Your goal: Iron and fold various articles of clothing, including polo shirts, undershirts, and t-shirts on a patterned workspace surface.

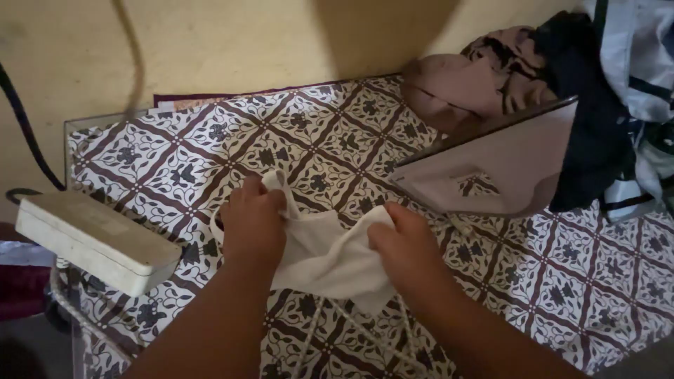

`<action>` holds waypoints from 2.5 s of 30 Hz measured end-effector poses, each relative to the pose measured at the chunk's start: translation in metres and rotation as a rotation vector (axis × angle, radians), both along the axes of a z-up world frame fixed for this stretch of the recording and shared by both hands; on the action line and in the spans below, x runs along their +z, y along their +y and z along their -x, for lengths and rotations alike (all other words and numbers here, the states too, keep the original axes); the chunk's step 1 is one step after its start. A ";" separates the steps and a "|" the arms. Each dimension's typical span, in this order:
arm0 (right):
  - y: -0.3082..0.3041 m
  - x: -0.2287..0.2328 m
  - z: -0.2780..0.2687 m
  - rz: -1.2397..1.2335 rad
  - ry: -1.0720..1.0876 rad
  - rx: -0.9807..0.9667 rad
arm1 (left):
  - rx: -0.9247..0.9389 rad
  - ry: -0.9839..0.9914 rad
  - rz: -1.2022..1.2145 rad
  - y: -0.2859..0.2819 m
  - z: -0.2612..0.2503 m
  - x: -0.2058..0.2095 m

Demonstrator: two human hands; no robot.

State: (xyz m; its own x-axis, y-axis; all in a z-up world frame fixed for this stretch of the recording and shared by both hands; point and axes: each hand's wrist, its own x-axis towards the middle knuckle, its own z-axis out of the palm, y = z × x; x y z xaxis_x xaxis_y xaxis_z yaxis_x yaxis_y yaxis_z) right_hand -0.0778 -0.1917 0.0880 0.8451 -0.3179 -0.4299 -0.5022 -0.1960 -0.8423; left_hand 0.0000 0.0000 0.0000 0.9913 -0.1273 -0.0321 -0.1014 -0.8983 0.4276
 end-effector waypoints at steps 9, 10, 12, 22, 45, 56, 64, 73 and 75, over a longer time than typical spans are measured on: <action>0.004 0.012 0.001 0.032 0.074 -0.043 | 0.091 0.146 0.196 -0.002 -0.010 0.032; 0.003 0.010 0.002 0.030 0.072 -0.040 | 0.094 0.143 0.195 0.006 -0.011 0.025; 0.000 0.008 0.002 0.195 0.031 0.018 | 0.236 0.246 0.353 0.018 -0.015 0.013; -0.003 0.033 0.013 0.594 0.004 0.052 | 0.265 0.369 0.826 0.046 -0.034 0.061; 0.025 0.084 0.016 -0.333 -0.049 -0.120 | 0.091 0.322 0.997 -0.016 0.073 0.127; 0.034 0.122 0.011 -0.461 -0.270 -0.038 | 0.005 0.107 0.721 -0.019 0.102 0.153; 0.016 0.152 0.006 -0.374 -0.458 -0.136 | 0.191 0.289 0.566 0.015 0.102 0.174; 0.001 0.155 0.009 -0.026 -0.558 -0.143 | 0.368 -0.089 0.510 0.075 0.079 0.187; 0.002 0.158 0.009 0.029 -0.506 -0.150 | 0.374 -0.184 0.604 0.079 0.074 0.194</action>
State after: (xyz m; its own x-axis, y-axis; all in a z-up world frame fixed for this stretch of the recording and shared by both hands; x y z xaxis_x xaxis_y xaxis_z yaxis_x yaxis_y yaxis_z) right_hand -0.0870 -0.1898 0.2458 0.8888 -0.4572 0.0305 -0.0589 -0.1800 -0.9819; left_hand -0.0735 0.0787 0.1936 0.9545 0.2781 0.1074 0.0483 -0.4998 0.8648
